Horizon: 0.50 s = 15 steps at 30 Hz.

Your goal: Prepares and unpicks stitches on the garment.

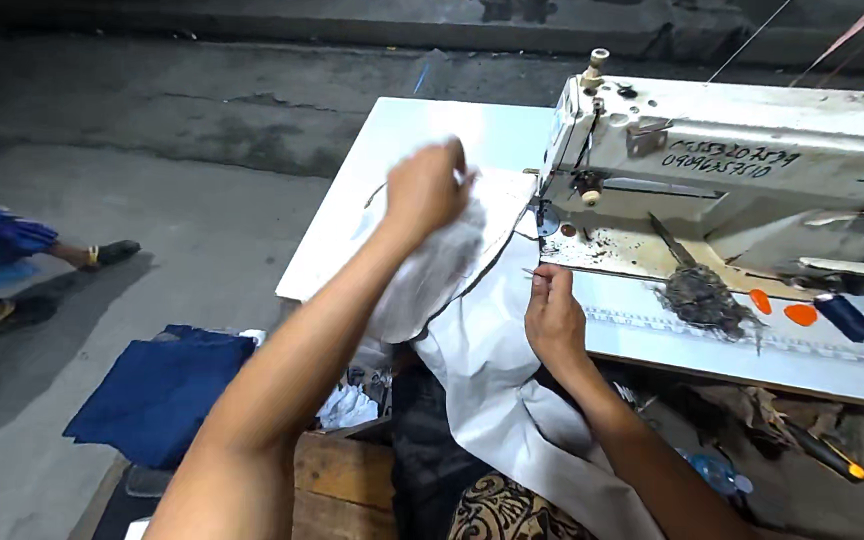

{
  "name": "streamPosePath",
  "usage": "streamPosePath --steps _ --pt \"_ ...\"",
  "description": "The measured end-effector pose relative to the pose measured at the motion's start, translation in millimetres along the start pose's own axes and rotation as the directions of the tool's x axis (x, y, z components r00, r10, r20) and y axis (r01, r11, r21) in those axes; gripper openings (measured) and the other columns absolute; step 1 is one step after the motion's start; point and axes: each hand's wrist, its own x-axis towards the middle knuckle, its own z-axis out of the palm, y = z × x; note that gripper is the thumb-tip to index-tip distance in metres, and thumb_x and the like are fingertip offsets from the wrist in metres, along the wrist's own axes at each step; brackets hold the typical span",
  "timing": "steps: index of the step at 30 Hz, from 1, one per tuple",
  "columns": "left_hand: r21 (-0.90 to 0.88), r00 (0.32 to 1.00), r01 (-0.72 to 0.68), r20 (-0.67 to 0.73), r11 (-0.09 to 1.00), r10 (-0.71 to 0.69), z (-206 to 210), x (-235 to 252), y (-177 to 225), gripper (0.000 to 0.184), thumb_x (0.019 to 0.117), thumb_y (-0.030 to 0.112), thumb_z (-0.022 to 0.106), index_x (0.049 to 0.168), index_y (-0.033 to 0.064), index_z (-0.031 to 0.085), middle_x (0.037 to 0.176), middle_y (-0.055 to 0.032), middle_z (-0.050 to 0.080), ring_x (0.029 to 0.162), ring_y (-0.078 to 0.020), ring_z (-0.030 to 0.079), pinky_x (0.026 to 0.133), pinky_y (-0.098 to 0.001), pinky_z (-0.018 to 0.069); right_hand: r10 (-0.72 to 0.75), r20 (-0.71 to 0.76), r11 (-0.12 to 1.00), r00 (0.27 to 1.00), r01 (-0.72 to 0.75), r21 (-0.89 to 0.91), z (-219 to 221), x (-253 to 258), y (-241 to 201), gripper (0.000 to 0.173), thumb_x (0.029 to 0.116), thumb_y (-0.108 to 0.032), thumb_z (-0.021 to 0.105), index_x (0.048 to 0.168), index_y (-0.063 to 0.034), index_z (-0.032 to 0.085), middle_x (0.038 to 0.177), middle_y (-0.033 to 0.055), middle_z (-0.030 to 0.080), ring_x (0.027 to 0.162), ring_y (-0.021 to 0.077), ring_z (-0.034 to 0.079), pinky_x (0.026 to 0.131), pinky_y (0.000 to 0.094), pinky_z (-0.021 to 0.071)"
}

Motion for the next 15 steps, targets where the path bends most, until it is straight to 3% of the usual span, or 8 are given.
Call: streamPosePath --steps 2,4,6,7,9,11,13,15 --pt "0.074 0.995 -0.096 0.022 0.993 0.095 45 -63 18 0.049 0.0917 0.044 0.074 0.123 0.007 0.067 0.113 -0.0218 0.066 0.103 -0.0441 0.065 0.078 -0.0633 0.054 -0.009 -0.033 1.0 0.999 0.01 0.029 -6 0 3 0.028 0.1087 -0.021 0.044 0.124 -0.0011 0.057 0.089 0.0167 0.069 0.076 0.0329 0.07 0.066 0.0518 0.057" --pt "0.087 0.947 -0.162 -0.268 0.983 0.179 94 -125 -1 0.05 0.0904 0.048 0.071 0.122 0.01 0.069 0.118 -0.0175 0.066 0.103 -0.0371 0.066 0.081 -0.0541 0.0553 -0.157 -0.121 0.987 0.98 0.153 -0.043 -14 4 10 0.025 0.1065 -0.018 0.048 0.117 -0.0001 0.062 0.094 0.0167 0.069 0.083 0.0317 0.071 0.069 0.0476 0.0587" --pt "-0.037 0.788 -0.064 -0.615 0.997 0.028 127 -178 -33 0.045 0.0891 0.04 0.075 0.111 0.0006 0.069 0.11 -0.0215 0.068 0.101 -0.0348 0.066 0.088 -0.0488 0.0557 -0.359 -0.151 0.933 0.921 0.349 -0.088 -23 19 14 0.02 0.1037 -0.013 0.052 0.109 0.0007 0.066 0.101 0.0179 0.068 0.091 0.0314 0.07 0.076 0.0434 0.06" --pt "-0.121 0.723 0.03 -0.683 0.992 -0.105 139 -199 -49 0.052 0.0872 0.037 0.077 0.112 -0.0064 0.064 0.109 -0.0271 0.064 0.102 -0.0372 0.063 0.091 -0.0488 0.0533 -0.413 -0.103 0.91 0.905 0.408 -0.066 -27 29 12 0.02 0.1032 -0.012 0.053 0.108 0.0022 0.066 0.104 0.0198 0.068 0.093 0.0328 0.07 0.079 0.0443 0.0601" --pt "-0.244 0.662 0.222 -0.673 0.944 -0.33 162 -226 -71 0.068 0.0833 0.037 0.078 0.127 -0.0102 0.055 0.121 -0.0331 0.057 0.111 -0.0413 0.057 0.096 -0.0499 0.0486 -0.399 0.09 0.917 0.913 0.4 0.005 -27 52 -1 0.023 0.1055 -0.011 0.049 0.115 0.0045 0.062 0.111 0.0232 0.065 0.101 0.0363 0.068 0.086 0.0488 0.0581" --pt "-0.265 0.652 0.278 -0.654 0.923 -0.384 178 -227 -76 0.077 0.0796 0.037 0.079 0.136 -0.0077 0.053 0.133 -0.0361 0.051 0.121 -0.0475 0.054 0.101 -0.0556 0.047 -0.331 0.208 0.942 0.921 0.336 0.011 -12 77 -16 0.024 0.1064 -0.011 0.046 0.121 0.0032 0.058 0.122 0.0247 0.061 0.106 0.0376 0.067 0.088 0.0515 0.0572" --pt "-0.215 0.641 0.258 -0.691 0.942 -0.333 179 -211 -77 0.061 0.0798 0.031 0.074 0.13 -0.0017 0.063 0.133 -0.0362 0.051 0.119 -0.0499 0.054 0.097 -0.0574 0.0478 -0.329 0.204 0.937 0.922 0.346 -0.049 8 96 -27 0.024 0.1063 -0.01 0.044 0.122 0.0025 0.058 0.133 0.0279 0.057 0.109 0.0411 0.067 0.088 0.0531 0.0576" --pt "-0.196 0.66 0.206 -0.696 0.959 -0.284 170 -197 -81 0.033 0.0841 0.015 0.067 0.114 0.0029 0.074 0.122 -0.0334 0.06 0.11 -0.0497 0.06 0.09 -0.0592 0.0505 -0.34 0.221 0.916 0.914 0.375 -0.142 20 110 -42 0.026 0.1052 -0.008 0.045 0.125 0.0021 0.058 0.137 0.0304 0.054 0.115 0.0462 0.063 0.089 0.0556 0.0566"
